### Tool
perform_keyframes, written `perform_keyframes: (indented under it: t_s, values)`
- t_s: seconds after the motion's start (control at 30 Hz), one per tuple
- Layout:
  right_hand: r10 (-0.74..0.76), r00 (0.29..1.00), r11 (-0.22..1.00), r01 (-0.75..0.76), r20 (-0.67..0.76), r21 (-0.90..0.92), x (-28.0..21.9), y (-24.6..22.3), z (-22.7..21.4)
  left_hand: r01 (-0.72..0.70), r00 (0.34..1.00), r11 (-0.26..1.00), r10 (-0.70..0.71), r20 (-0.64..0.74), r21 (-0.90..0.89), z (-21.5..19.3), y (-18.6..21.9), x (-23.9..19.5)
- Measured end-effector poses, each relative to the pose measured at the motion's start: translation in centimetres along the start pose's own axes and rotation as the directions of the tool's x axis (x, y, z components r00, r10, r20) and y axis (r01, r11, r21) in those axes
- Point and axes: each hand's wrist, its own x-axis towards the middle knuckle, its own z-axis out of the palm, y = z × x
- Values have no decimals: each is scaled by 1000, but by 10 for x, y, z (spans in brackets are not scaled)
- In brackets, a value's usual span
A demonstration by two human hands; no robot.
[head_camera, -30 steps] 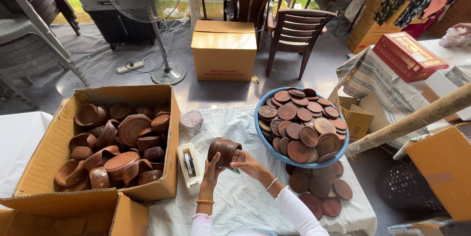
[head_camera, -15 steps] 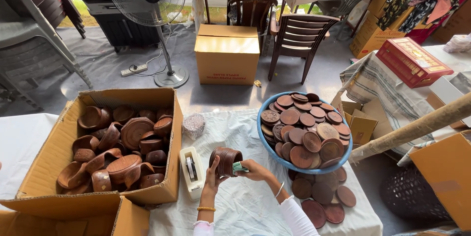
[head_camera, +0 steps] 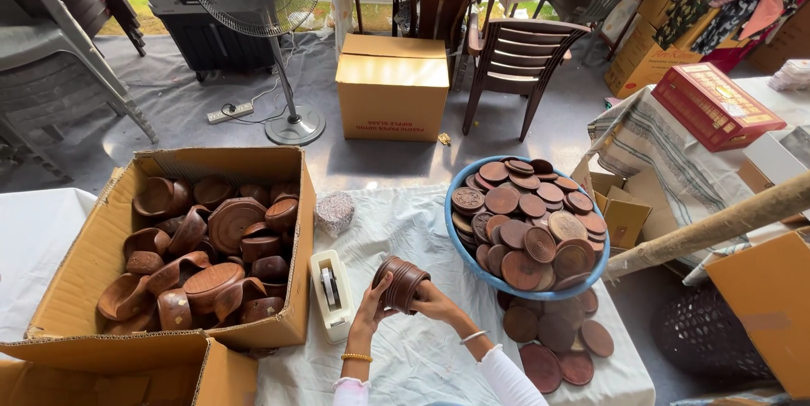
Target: The person polishes small wooden bowls and round wooden discs using a green cloth. They pick up items from a cardboard box and a blue basin, rub them with the cloth, and place them back into the respective containers.
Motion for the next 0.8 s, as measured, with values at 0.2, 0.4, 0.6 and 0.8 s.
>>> perform_keyframes:
  t_s: [0.2,0.4,0.6,0.8]
  values:
    - [-64,997,696,72,-38,715,-16,-55,19,-61,998,987,63,15,-150,7,13,2]
    - [-276,958,793,273,77,-544,-5,-11,20,-90,995,987,83,-58,-131,14,15,-8]
    - [140,943,981,-90,-301,174,-1,-40,28,-251,962,950,265,58,-184,11,-3,1]
    - [-265,897,900,98,-354,-424,5,3,19,3,999,999,-2,36,-41,21,18,-10]
